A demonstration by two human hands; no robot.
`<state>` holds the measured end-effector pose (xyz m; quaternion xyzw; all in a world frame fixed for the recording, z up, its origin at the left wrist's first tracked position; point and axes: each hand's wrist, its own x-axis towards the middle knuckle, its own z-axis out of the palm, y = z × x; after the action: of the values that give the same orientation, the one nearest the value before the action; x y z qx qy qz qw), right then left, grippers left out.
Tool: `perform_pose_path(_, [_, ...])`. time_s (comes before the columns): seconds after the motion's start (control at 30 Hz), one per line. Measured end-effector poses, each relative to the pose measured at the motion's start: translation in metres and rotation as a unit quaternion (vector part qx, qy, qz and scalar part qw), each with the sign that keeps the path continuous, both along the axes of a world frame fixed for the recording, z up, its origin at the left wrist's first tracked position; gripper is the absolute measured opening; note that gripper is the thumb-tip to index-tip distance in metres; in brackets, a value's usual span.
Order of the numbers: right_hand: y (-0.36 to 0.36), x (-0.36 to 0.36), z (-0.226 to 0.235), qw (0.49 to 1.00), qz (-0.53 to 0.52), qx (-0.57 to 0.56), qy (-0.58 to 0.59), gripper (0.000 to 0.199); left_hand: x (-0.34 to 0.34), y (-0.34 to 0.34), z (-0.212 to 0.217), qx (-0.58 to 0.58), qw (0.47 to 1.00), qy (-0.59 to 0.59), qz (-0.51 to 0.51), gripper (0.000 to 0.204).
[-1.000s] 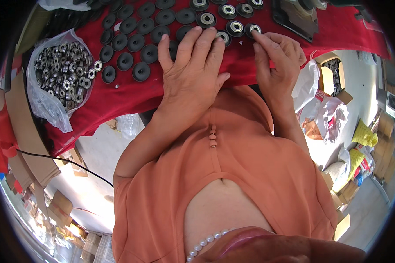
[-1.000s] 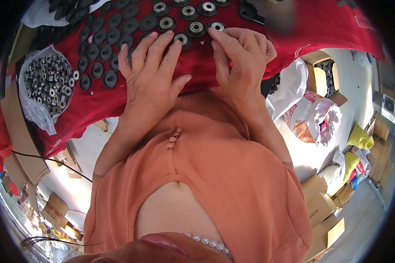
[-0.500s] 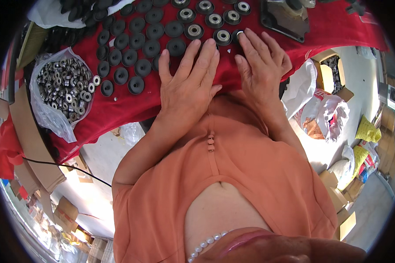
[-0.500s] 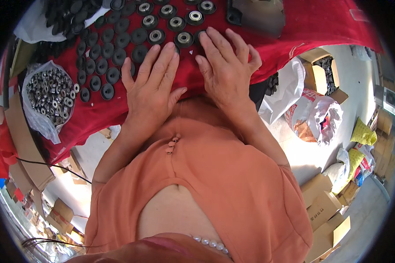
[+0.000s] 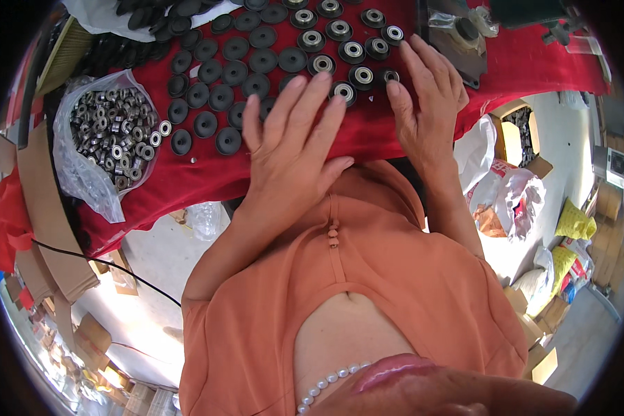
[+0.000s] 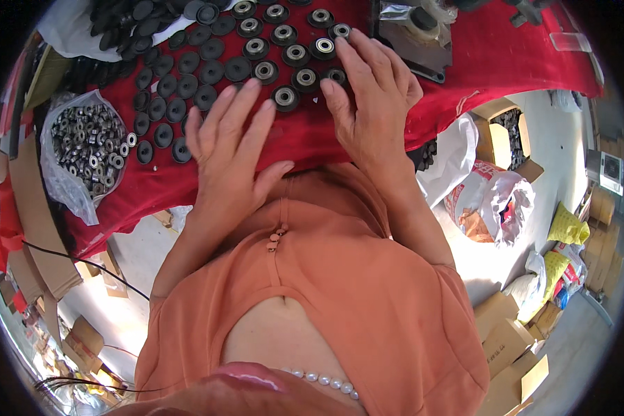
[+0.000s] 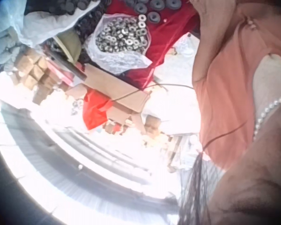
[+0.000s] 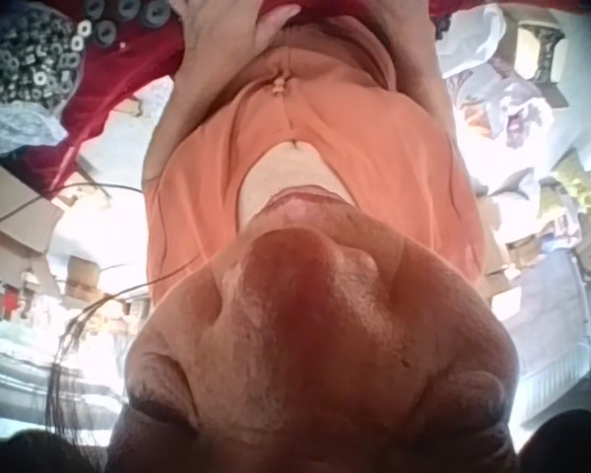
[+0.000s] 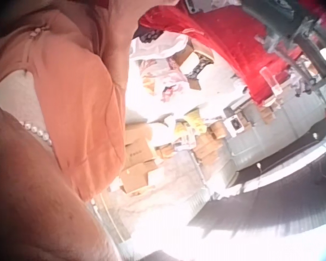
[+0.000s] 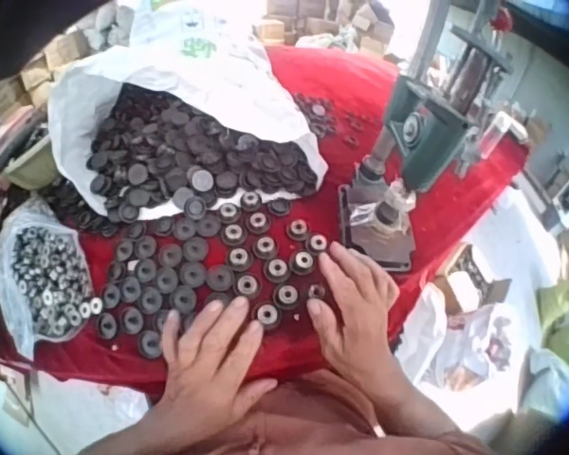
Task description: The person assembles wheel components by inserting bearings into circular bases by hand, tapping them in with a mallet, and placing protective caps over the assembled bearings.
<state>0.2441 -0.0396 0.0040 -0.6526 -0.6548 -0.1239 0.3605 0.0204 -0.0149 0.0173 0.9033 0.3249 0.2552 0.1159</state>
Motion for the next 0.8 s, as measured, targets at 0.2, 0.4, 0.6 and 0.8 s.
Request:
perform_pose_path(0.2, [0.038, 0.015, 0.010, 0.993, -0.021, -0.084, -0.083, 0.048, -0.055, -0.002, -0.008, 0.039, 0.990, 0.030, 0.132, 0.068])
perform_pose_path(0.4, [0.053, 0.019, -0.002, 0.979, -0.020, -0.100, -0.178, 0.054, -0.075, -0.004, -0.015, 0.035, 0.984, 0.058, 0.164, 0.065])
perform_pose_path(0.6, [0.054, 0.010, 0.004, 0.971, -0.045, -0.120, -0.202, 0.053, -0.075, 0.003, -0.011, 0.040, 0.985, 0.048, 0.162, 0.064])
perform_pose_path(0.8, [0.063, 0.004, 0.016, 0.974, -0.044, -0.103, -0.197, 0.048, -0.077, 0.010, -0.013, 0.048, 0.986, 0.041, 0.151, 0.062])
